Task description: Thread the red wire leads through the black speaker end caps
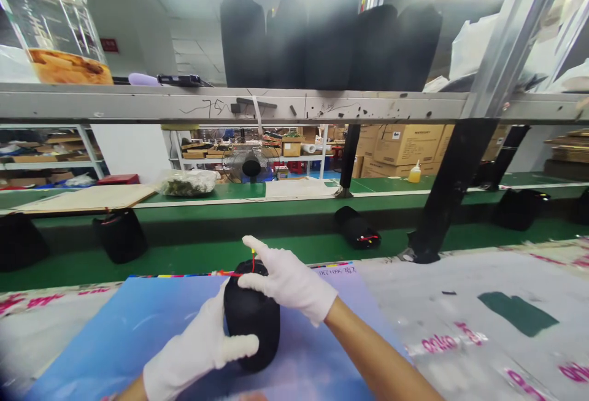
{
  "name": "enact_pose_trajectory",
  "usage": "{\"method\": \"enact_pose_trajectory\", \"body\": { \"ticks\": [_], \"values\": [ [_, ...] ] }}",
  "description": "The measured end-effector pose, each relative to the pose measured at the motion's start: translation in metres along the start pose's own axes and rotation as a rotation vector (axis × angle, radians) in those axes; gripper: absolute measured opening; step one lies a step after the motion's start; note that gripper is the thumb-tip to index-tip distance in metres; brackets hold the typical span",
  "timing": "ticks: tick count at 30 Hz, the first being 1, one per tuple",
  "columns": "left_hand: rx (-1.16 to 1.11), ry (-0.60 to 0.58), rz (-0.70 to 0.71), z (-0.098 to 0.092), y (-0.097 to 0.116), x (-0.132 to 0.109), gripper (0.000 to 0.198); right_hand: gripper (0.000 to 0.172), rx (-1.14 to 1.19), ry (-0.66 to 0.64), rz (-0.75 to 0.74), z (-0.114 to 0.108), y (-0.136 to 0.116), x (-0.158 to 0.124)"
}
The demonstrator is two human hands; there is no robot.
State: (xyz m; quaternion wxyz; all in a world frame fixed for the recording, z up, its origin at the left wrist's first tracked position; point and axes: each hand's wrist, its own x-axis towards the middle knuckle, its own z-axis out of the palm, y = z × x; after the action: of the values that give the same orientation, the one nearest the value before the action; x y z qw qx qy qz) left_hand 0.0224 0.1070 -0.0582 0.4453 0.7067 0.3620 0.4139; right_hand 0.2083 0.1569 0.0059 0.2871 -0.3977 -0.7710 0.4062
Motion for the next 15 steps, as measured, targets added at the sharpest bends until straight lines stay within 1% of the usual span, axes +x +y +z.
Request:
{"method": "enact_pose_trajectory", "body": {
  "ticks": [1, 3, 5, 7, 9, 11, 12, 13, 14, 15],
  "values": [
    [0.000, 0.003, -0.003, 0.000, 0.001, 0.000, 0.065, 0.069, -0.026, 0.027, -0.013, 0.002, 0.000, 0.001],
    [-0.001, 0.012, -0.010, 0.001, 0.003, 0.001, 0.074, 0.062, -0.040, 0.061, -0.024, 0.007, -0.001, 0.002],
    [-0.003, 0.019, -0.020, 0.001, 0.003, 0.002, 0.083, 0.056, -0.010, 0.081, -0.013, 0.010, -0.001, 0.004],
    [-0.014, 0.014, -0.031, 0.001, 0.001, 0.001, 0.088, 0.054, 0.060, 0.075, 0.007, 0.010, 0.000, 0.004],
    [-0.027, -0.008, -0.047, -0.003, -0.002, -0.002, 0.093, 0.054, 0.155, 0.042, 0.021, 0.004, 0.001, 0.001],
    [-0.033, 0.018, -0.086, -0.012, -0.004, -0.009, 0.109, 0.054, 0.248, 0.023, 0.020, -0.009, 0.003, -0.008],
    [-0.037, 0.073, -0.113, -0.018, -0.003, -0.014, 0.114, 0.054, 0.282, 0.035, 0.018, -0.016, 0.004, -0.015],
    [-0.055, 0.161, -0.134, -0.024, 0.000, -0.019, 0.115, 0.053, 0.308, 0.082, 0.013, -0.023, 0.005, -0.024],
    [-0.105, 0.269, -0.142, -0.030, 0.005, -0.024, 0.103, 0.050, 0.329, 0.161, 0.003, -0.028, 0.006, -0.033],
    [-0.200, 0.388, -0.136, -0.035, 0.012, -0.029, 0.085, 0.047, 0.344, 0.256, -0.011, -0.031, 0.007, -0.044]
  ]
}}
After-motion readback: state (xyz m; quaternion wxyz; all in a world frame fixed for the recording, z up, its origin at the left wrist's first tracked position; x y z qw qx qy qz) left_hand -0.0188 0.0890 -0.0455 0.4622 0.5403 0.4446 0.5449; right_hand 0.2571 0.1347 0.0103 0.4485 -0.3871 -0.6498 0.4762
